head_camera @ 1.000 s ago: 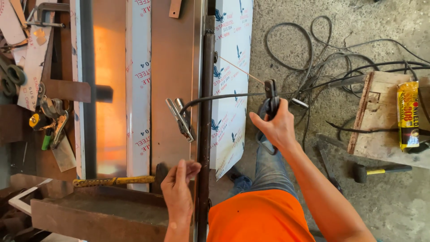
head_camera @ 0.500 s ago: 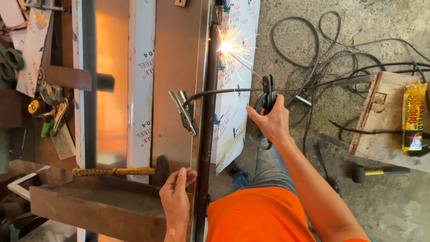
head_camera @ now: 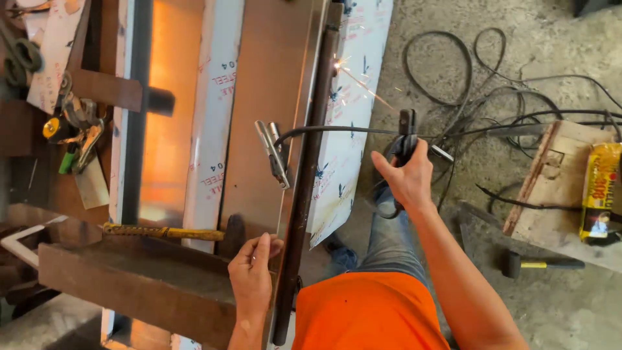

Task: The person welds a metal frame using a welding torch and filler rod. They repeatedly position the rod, strike an arc, and weld along seams, then reposition the frame and continue welding other joints.

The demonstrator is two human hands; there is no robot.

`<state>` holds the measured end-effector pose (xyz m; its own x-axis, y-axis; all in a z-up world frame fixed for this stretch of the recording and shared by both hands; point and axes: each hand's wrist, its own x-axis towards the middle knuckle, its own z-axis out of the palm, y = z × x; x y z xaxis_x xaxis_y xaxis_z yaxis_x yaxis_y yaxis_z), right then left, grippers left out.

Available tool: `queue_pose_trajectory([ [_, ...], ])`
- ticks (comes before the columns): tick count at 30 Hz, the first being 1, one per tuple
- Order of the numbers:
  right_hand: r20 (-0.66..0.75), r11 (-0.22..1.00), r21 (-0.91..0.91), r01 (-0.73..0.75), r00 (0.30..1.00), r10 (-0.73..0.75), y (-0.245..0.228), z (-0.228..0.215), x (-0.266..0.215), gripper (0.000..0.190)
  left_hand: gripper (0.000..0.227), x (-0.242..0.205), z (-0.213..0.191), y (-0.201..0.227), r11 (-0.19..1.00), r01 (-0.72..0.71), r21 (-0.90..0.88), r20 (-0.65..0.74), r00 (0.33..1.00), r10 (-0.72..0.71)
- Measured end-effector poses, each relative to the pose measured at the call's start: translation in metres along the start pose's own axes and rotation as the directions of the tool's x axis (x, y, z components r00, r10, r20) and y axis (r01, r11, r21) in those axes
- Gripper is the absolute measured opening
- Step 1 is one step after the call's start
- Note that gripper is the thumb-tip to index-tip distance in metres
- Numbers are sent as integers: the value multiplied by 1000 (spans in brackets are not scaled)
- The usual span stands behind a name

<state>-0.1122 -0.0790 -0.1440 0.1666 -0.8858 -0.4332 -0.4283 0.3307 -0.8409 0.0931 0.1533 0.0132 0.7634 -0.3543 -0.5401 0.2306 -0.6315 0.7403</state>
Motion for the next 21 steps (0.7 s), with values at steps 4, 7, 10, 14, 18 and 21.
queue_pose_trajectory([
  [4, -12, 1000, -27, -13, 1000, 13, 0, -3, 1, 59, 29, 28, -15, 0, 988, -132, 82, -11, 991, 134],
  [7, -6, 997, -27, 67, 998, -67, 6, -2, 1, 58, 28, 50, -23, 17, 948, -237, 213, -32, 968, 250],
  [10, -21, 994, -63, 88, 996, -89, 0, -8, 6, 55, 31, 88, -33, 28, 776, -207, 596, -49, 955, 292],
  [14, 18, 933, 342, -115, 993, 116, -1, -18, 10, 45, 32, 138, -59, 8, -8, -202, 979, 202, 978, 51],
  [18, -21, 966, 230, -120, 992, 128, -11, -18, 7, 48, 61, 158, -57, 12, -339, -228, 913, 56, 892, -448],
  [21, -6, 991, 109, -74, 997, 75, 0, -9, 11, 51, 43, 171, -68, -19, -402, -288, 869, 89, 891, -446],
])
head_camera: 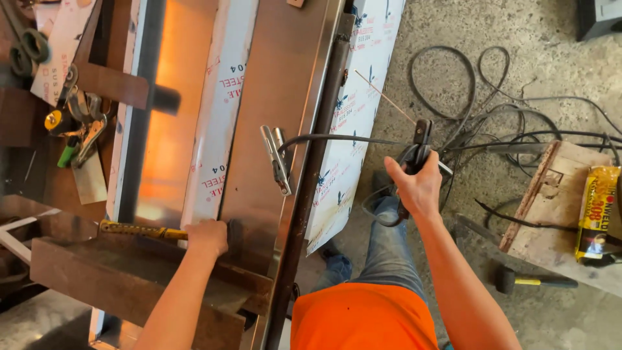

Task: The person welds a metal frame using a welding torch and filler rod. They repeatedly position the rod, strike an arc, and weld along seams, then reposition the frame and continue welding other joints.

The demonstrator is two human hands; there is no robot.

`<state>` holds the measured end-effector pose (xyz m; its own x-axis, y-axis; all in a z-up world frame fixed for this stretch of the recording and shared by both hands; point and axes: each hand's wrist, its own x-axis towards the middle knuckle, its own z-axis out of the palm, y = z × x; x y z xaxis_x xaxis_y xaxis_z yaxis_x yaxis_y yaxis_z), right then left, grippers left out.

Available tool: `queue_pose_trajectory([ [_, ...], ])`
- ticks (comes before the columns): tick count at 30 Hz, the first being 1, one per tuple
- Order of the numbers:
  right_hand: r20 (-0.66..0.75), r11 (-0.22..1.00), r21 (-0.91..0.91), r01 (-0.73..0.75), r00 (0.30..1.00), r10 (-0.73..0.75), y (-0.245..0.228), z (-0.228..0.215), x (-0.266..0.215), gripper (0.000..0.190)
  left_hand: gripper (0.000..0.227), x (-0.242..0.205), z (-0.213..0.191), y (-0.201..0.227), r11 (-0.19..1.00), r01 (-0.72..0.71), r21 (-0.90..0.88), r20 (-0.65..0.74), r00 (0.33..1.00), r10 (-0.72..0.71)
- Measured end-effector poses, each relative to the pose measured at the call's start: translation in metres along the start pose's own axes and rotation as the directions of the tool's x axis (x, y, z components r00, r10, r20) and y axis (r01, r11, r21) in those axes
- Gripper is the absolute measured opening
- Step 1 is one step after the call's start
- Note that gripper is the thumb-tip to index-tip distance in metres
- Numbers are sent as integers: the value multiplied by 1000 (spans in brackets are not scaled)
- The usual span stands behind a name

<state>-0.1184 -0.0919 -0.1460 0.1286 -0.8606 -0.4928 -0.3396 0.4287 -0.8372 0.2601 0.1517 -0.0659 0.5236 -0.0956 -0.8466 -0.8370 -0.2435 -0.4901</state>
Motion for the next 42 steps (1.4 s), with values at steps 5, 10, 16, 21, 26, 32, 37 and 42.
queue_pose_trajectory([
  [5, -28, 991, -110, 76, 996, -80, 4, 6, -7, 57, 40, 47, 50, -12, 990, -141, 3, -81, 987, 141],
  [10, 29, 992, -118, 51, 998, -48, 2, 0, -16, 56, 48, 53, 63, -27, 942, -317, -112, -111, 946, 305],
  [16, 49, 995, -95, -15, 999, 20, 18, -3, -15, 58, 61, 10, -9, -31, 779, -458, -429, -364, 877, 315],
  [21, 26, 999, -43, -6, 1000, 8, -7, -2, -18, 57, 33, -10, -59, -40, 560, -576, -596, -556, 798, 230],
  [26, -15, 998, -57, 35, 999, -36, 9, 3, -12, 56, 30, -20, -92, -47, 490, -455, -744, -520, 854, 3],
  [32, -11, 996, -84, 38, 999, -39, -19, 9, -24, 52, 60, -42, -119, -44, 596, -458, -660, -683, 696, -222],
  [37, -9, 997, -74, -12, 1000, 11, -14, 4, -25, 50, 60, -28, -111, -52, 753, -391, -528, -737, 653, -178],
  [42, 60, 989, 10, 149, 987, -149, 25, -4, -13, 52, 104, -46, -135, -54, 747, -425, -511, -753, 641, -150],
])
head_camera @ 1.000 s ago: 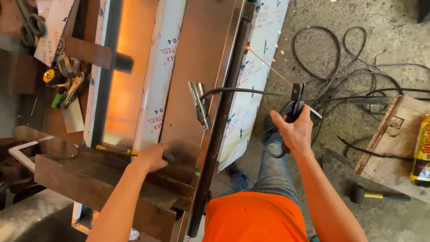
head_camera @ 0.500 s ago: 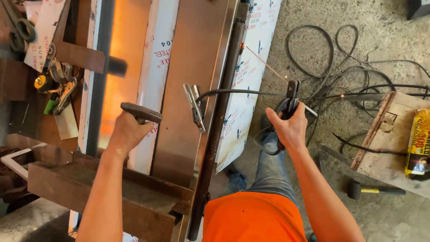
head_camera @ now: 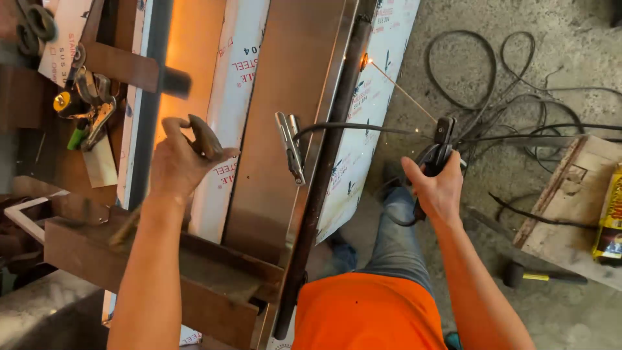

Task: The person welds a metal frame using a welding torch and filler rod. They repeatedly position the rod, strike an arc, and weld along seams, then reposition the frame and continue welding other joints.

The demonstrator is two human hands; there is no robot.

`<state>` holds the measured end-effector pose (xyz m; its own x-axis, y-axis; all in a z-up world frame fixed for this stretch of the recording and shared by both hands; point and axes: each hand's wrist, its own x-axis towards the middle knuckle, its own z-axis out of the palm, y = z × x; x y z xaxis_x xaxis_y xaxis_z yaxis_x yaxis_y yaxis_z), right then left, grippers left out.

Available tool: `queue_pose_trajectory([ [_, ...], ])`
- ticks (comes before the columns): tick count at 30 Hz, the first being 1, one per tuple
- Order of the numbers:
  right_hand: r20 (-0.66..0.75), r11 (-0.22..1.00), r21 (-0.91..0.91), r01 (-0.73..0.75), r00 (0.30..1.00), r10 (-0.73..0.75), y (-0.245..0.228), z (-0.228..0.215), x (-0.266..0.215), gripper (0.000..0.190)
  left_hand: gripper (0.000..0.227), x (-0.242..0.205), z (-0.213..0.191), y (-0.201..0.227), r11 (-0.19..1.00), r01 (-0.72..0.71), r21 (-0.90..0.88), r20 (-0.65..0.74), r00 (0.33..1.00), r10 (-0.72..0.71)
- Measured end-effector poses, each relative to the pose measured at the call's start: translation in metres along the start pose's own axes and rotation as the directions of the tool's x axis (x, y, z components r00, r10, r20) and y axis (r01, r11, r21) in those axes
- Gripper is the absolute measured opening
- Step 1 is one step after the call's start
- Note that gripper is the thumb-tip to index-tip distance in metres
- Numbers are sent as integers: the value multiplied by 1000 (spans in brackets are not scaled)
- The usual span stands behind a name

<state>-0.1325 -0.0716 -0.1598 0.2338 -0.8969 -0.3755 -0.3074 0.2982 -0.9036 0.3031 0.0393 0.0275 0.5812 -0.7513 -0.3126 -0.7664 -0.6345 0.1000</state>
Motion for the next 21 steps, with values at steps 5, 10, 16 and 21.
queue_pose_trajectory([
  [5, -49, 995, 37, -97, 994, 98, -38, 6, -4, 51, 67, 13, -8, -6, 988, -130, 89, -94, 986, 138],
  [10, -67, 981, 136, -140, 986, 150, -43, 6, 2, 50, 52, 31, 16, -27, 1000, -13, 24, -80, 997, 15],
  [16, 0, 975, 126, -182, 983, 183, -35, 12, 4, 48, 55, 25, 40, -49, 984, 170, -43, 47, 985, -168],
  [21, -5, 973, 150, -173, 984, 175, -36, 14, 3, 45, 50, 29, 60, -54, 985, 170, -20, 122, 978, -166],
])
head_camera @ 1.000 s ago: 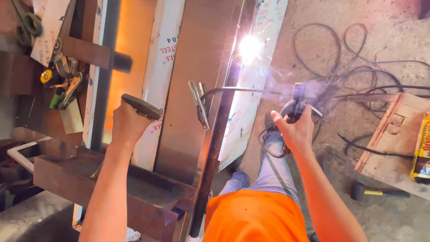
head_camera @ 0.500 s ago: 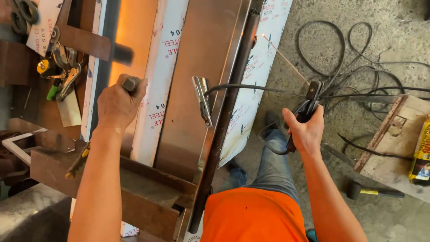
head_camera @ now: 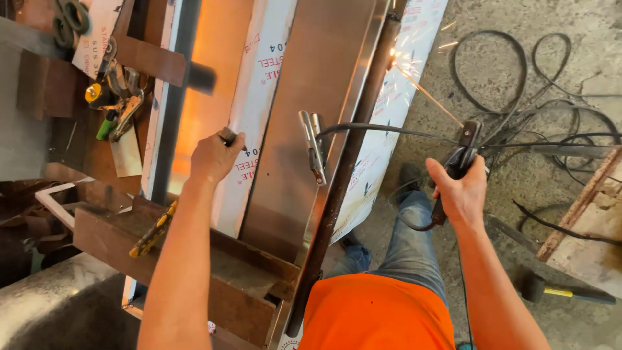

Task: The person welds a metal frame using a welding torch and filler rod. They repeatedly position the rod, strike an arc, and weld along seams, then reposition the frame and continue welding other joints.

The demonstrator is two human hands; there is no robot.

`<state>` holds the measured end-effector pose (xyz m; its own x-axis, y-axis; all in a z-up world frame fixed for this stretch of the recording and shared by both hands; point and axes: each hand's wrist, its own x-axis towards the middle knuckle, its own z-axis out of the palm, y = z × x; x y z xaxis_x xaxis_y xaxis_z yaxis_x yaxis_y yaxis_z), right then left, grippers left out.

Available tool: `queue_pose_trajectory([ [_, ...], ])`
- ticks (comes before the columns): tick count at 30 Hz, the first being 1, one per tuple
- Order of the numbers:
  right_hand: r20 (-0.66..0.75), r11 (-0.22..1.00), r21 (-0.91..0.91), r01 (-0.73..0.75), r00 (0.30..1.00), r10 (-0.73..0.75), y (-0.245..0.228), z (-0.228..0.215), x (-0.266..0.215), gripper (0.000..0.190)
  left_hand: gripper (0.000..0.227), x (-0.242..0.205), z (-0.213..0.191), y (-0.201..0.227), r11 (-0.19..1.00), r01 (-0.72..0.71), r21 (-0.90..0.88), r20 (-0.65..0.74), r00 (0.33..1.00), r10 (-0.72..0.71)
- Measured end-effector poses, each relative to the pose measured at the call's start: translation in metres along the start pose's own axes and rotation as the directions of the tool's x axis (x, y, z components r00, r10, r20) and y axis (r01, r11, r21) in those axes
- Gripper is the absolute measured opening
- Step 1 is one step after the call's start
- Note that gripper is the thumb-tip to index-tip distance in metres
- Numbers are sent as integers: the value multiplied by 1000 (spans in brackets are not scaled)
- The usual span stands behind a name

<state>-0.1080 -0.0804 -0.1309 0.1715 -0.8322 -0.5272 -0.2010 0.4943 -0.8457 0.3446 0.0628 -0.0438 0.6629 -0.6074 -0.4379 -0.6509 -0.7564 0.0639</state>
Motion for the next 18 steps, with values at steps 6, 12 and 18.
queue_pose_trajectory([
  [6, -18, 1000, 19, -17, 1000, 17, 5, 0, 4, 44, 41, 3, 10, 10, 996, -3, 86, 68, 998, -3],
  [12, 168, 585, 664, -466, 855, 491, 13, -21, 28, 34, 36, 8, 25, 1, 965, -248, 87, 77, 967, 242],
  [18, 101, 589, -631, 505, 806, -583, 0, 11, -6, 72, 33, 2, 44, -27, 976, -161, -144, 41, 985, 168],
])
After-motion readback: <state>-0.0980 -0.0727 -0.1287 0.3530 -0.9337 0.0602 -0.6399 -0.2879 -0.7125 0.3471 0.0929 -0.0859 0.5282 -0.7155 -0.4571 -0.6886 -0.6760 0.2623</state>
